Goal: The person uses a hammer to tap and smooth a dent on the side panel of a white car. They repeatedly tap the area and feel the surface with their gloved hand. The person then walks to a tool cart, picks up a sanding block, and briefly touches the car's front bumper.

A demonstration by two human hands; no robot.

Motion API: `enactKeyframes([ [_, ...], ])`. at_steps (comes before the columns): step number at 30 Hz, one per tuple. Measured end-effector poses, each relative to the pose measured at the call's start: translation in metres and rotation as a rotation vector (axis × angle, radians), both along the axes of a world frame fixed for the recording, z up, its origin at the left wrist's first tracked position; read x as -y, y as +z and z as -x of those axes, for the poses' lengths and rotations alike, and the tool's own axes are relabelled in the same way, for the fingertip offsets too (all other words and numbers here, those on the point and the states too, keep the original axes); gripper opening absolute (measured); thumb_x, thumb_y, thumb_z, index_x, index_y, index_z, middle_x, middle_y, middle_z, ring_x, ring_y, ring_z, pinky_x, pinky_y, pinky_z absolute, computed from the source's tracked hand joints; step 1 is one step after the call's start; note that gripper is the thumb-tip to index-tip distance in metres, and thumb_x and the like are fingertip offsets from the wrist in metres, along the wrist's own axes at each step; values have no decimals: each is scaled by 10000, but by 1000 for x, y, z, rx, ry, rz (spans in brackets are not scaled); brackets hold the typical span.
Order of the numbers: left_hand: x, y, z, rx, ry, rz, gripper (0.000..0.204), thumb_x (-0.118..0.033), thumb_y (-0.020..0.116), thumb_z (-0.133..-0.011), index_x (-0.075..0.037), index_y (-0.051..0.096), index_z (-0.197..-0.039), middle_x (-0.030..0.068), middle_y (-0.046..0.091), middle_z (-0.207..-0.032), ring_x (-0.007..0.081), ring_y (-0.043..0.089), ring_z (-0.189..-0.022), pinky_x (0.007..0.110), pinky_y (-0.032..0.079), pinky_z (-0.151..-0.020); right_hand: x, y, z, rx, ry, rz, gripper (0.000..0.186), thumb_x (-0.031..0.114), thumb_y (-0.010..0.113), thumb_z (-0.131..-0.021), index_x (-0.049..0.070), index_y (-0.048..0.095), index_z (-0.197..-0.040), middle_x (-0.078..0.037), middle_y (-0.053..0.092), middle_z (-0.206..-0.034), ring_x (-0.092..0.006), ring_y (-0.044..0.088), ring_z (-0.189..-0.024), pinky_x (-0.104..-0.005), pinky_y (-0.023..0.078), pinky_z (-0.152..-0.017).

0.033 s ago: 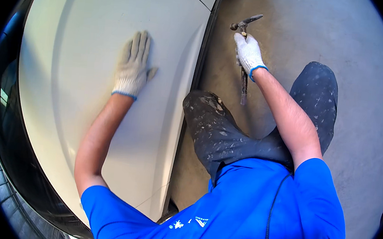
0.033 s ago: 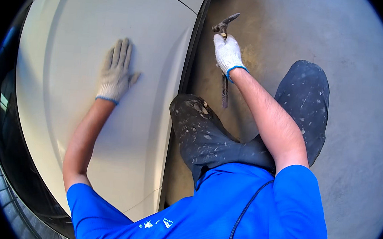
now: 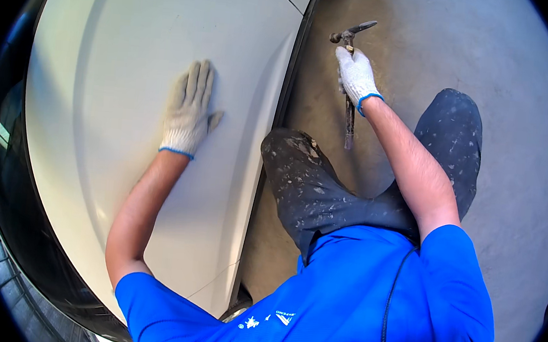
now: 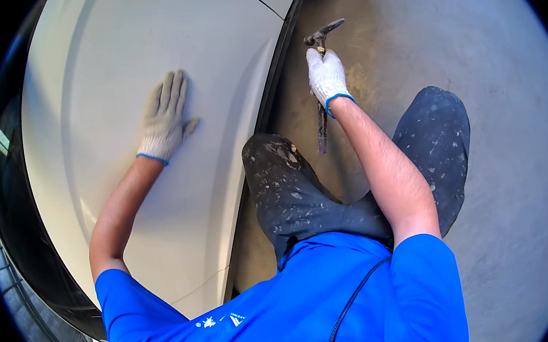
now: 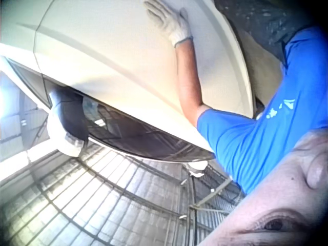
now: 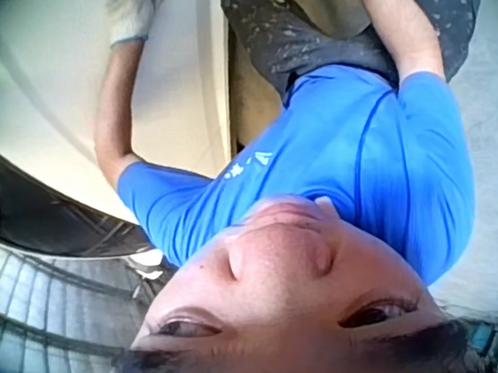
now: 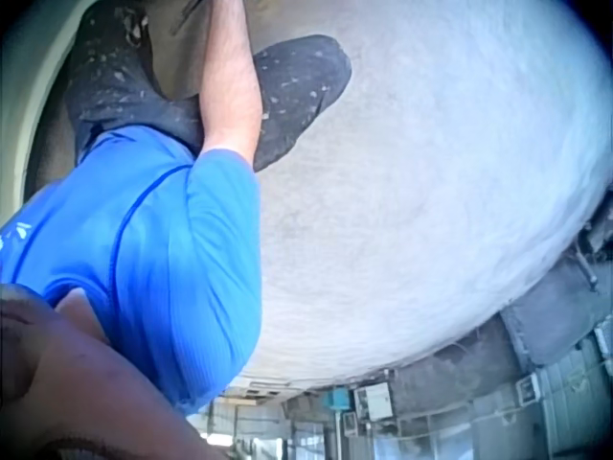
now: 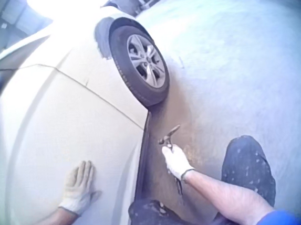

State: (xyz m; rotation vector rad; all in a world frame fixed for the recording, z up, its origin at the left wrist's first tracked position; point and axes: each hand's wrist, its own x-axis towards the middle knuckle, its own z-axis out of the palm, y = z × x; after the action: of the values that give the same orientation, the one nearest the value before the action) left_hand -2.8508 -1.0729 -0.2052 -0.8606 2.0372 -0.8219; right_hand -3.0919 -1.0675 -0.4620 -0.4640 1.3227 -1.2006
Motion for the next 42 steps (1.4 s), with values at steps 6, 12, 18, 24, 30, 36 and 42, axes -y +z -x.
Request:
enactKeyframes([
  [6, 11, 25, 17, -11, 38, 9, 950, -535, 619, -858, -56, 214, -1572, 103, 194, -1649, 271, 185, -1520, 405, 167, -1227, 4, 7, -4, -94, 7, 47, 442, 407, 536, -966, -24, 629, -997, -215, 666, -855, -360, 662, -854, -445, 490, -771],
  [12, 101, 74, 83, 75, -114, 518, 880, -581, 537, -911, -65, 248, -1562, 108, 247, -1631, 286, 235, -1503, 421, 185, -1219, -15, 47, -14, -252, 45, 301, 407, 407, 513, -1003, 6, 582, -1012, -92, 568, -777, -202, 544, -706, -324, 457, -667],
  [18, 43, 68, 65, 51, -91, 374, 897, -588, 542, -892, -43, 270, -1550, 110, 236, -1634, 273, 222, -1507, 410, 194, -1219, -20, 110, -39, 15, 45, 513, 344, 316, 538, -1017, -9, 563, -1128, -176, 583, -787, -263, 567, -717, -405, 479, -711],
  [24, -42, 72, 19, -68, -28, 212, 911, -553, 591, -867, -42, 274, -1551, 106, 241, -1632, 263, 213, -1512, 402, 187, -1225, 0, 169, -48, -86, -83, 743, 347, 343, 486, -1049, 8, 576, -1030, 3, 565, -784, -87, 493, -688, -264, 412, -580],
  [30, -91, 80, -5, -38, -19, 199, 881, -538, 601, -868, -40, 312, -1536, 108, 253, -1628, 261, 231, -1507, 406, 179, -1229, 8, 194, -52, 473, -502, 902, 288, 326, 529, -1041, 50, 610, -1036, 11, 552, -738, -71, 528, -648, -200, 398, -534],
  [36, -95, 76, -9, -47, -22, 214, 858, -523, 600, -876, -38, 328, -1529, 114, 261, -1624, 269, 244, -1502, 413, 193, -1225, 17, 180, -86, 110, -331, 809, 301, 306, 519, -1050, 21, 594, -986, 56, 476, -683, -54, 444, -567, -240, 341, -514],
  [42, -86, 78, 13, -50, -21, 193, 848, -505, 610, -876, -39, 332, -1527, 119, 263, -1622, 271, 257, -1495, 414, 209, -1220, 25, 192, -100, 34, -692, 953, 273, 269, 503, -1053, 25, 621, -1089, 22, 499, -696, -48, 458, -611, -220, 389, -549],
])
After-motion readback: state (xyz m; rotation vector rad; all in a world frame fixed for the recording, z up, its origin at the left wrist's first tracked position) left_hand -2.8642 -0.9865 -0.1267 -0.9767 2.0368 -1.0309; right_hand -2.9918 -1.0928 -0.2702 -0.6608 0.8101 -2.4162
